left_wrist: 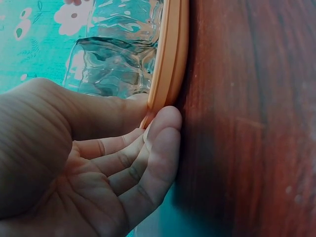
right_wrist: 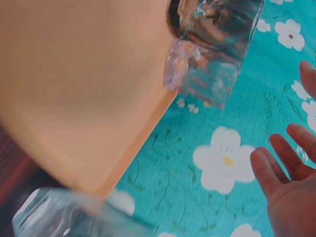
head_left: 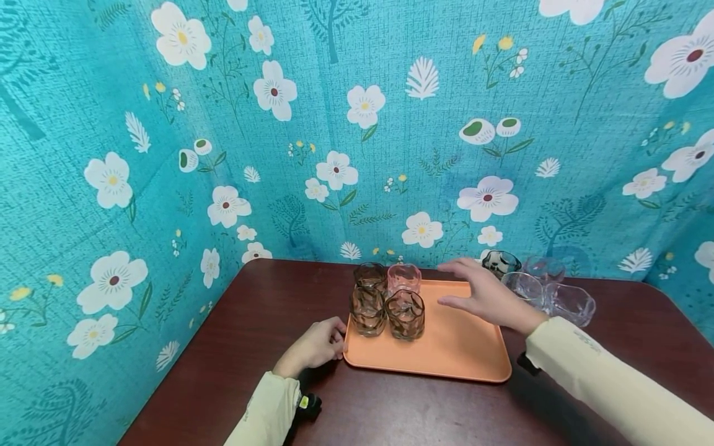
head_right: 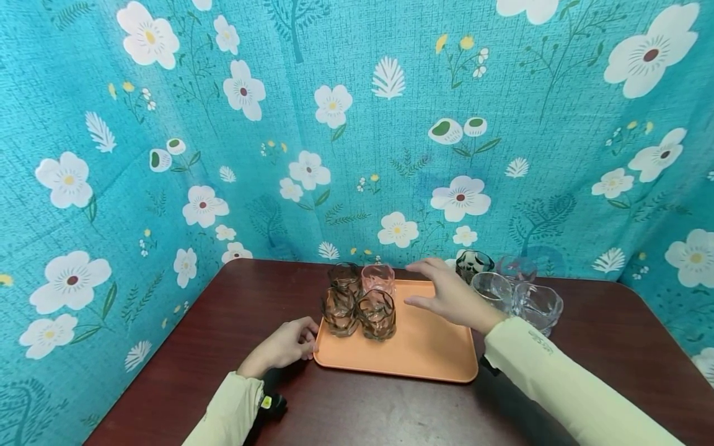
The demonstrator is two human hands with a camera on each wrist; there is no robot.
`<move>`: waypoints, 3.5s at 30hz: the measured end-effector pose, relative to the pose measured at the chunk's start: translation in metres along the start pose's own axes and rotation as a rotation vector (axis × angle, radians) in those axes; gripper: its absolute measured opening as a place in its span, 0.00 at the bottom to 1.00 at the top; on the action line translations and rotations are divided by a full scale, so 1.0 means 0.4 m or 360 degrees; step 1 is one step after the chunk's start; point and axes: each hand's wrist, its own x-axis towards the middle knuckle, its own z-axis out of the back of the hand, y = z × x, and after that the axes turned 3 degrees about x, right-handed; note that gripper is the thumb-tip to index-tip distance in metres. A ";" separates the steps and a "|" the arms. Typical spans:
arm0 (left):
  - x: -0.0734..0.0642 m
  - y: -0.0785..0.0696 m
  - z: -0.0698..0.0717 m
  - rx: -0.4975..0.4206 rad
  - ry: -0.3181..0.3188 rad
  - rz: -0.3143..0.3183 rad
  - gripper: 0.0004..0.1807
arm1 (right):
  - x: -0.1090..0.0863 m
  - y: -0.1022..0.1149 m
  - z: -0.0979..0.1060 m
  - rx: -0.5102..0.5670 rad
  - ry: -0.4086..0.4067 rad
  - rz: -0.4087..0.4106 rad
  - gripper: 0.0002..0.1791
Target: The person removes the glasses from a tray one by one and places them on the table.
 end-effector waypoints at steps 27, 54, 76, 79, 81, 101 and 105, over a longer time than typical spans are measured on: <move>-0.003 -0.008 0.002 0.0014 0.0002 0.0030 0.09 | 0.214 0.049 -0.160 -0.0169 0.0303 -0.0425 0.36; 0.001 -0.002 0.002 0.0031 0.0005 -0.0013 0.09 | 0.223 0.039 -0.146 -0.0011 0.0151 -0.0714 0.36; 0.003 0.005 -0.003 0.0015 -0.0014 -0.0027 0.09 | 0.093 0.040 0.039 -0.0132 0.0134 -0.0348 0.38; 0.004 0.006 -0.004 0.0020 -0.0011 -0.0031 0.09 | 0.068 0.056 0.067 -0.0169 0.0134 -0.0306 0.36; 0.004 0.006 -0.004 0.0016 -0.0013 -0.0035 0.09 | 0.046 0.065 0.085 -0.0177 0.0141 -0.0274 0.35; -0.006 0.003 -0.001 -0.0067 -0.0017 -0.0008 0.09 | -0.175 0.072 0.144 -0.0308 0.0060 -0.0237 0.38; -0.004 0.002 0.000 -0.0061 -0.0012 -0.0003 0.09 | -0.217 0.054 0.150 -0.0366 0.0015 -0.0235 0.37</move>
